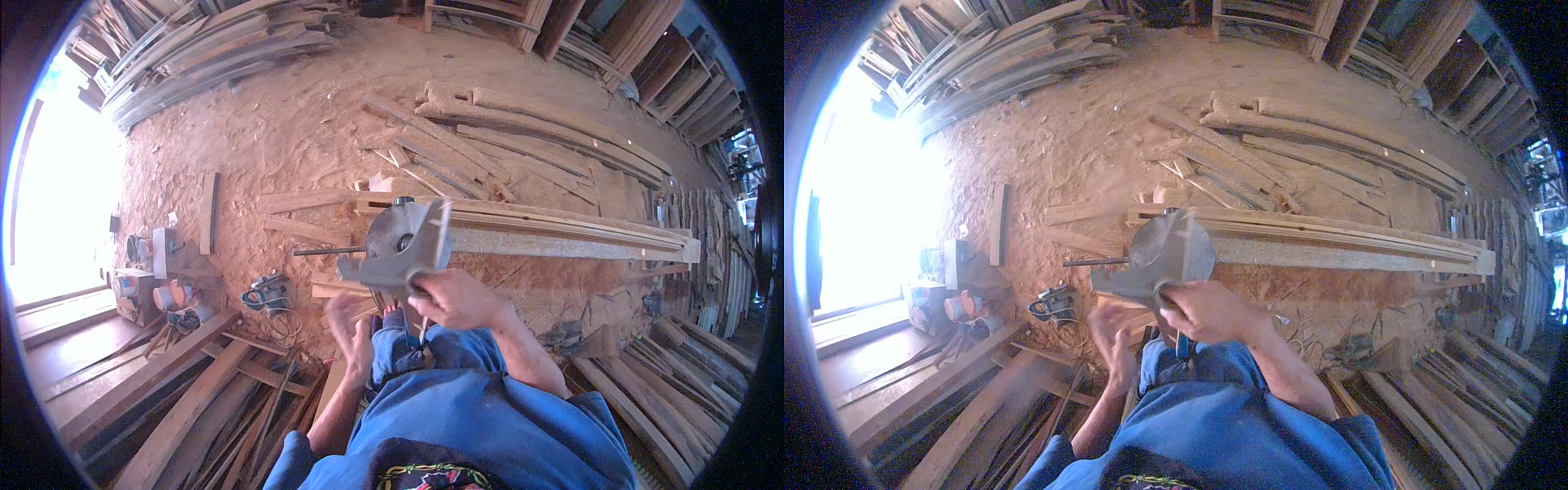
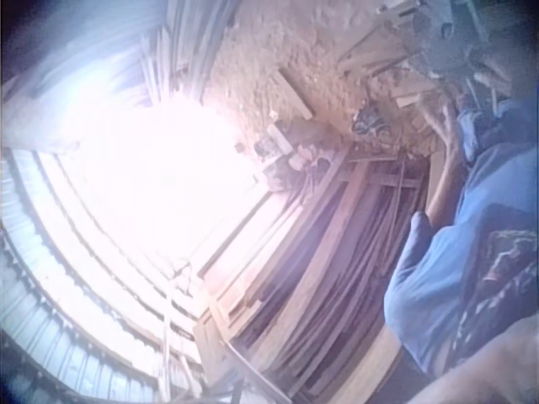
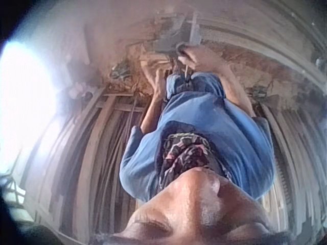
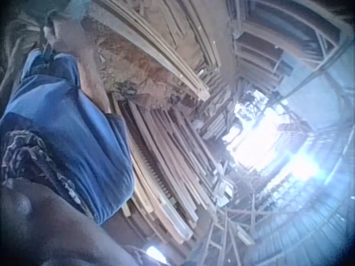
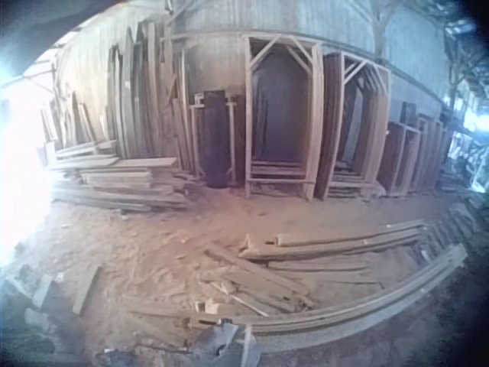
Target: The person assembles a circular saw by attaching the blade and guard components using a wrench and a metal ruler. The person tightens the blade, attaches the guard, and adjusts the blade depth using the ruler.
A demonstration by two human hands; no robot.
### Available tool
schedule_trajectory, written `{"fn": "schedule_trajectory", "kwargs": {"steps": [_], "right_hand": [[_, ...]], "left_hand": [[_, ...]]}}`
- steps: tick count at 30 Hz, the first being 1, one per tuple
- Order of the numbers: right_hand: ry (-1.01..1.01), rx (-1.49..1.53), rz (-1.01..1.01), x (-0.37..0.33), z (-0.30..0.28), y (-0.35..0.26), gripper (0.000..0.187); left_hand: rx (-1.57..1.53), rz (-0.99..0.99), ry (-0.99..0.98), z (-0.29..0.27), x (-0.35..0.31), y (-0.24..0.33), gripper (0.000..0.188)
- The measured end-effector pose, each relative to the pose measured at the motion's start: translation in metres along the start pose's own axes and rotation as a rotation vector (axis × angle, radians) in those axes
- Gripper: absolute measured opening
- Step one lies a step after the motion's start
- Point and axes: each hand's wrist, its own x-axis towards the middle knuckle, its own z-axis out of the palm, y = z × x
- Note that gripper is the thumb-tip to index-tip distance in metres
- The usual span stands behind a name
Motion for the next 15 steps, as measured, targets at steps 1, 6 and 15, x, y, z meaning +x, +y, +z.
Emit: {"fn": "schedule_trajectory", "kwargs": {"steps": [1,6,15], "right_hand": [[-0.047,-0.020,0.005,0.005,0.001,-0.006,0.032],[-0.277,-0.108,-0.024,0.024,0.014,-0.025,0.035],[0.075,0.257,-0.038,0.022,0.018,-0.020,0.052]], "left_hand": [[0.165,0.272,0.063,-0.008,0.009,0.013,0.059],[0.656,0.408,-0.463,-0.051,0.053,0.074,0.064],[-0.455,-0.385,-0.224,-0.116,0.087,-0.031,0.031]]}}
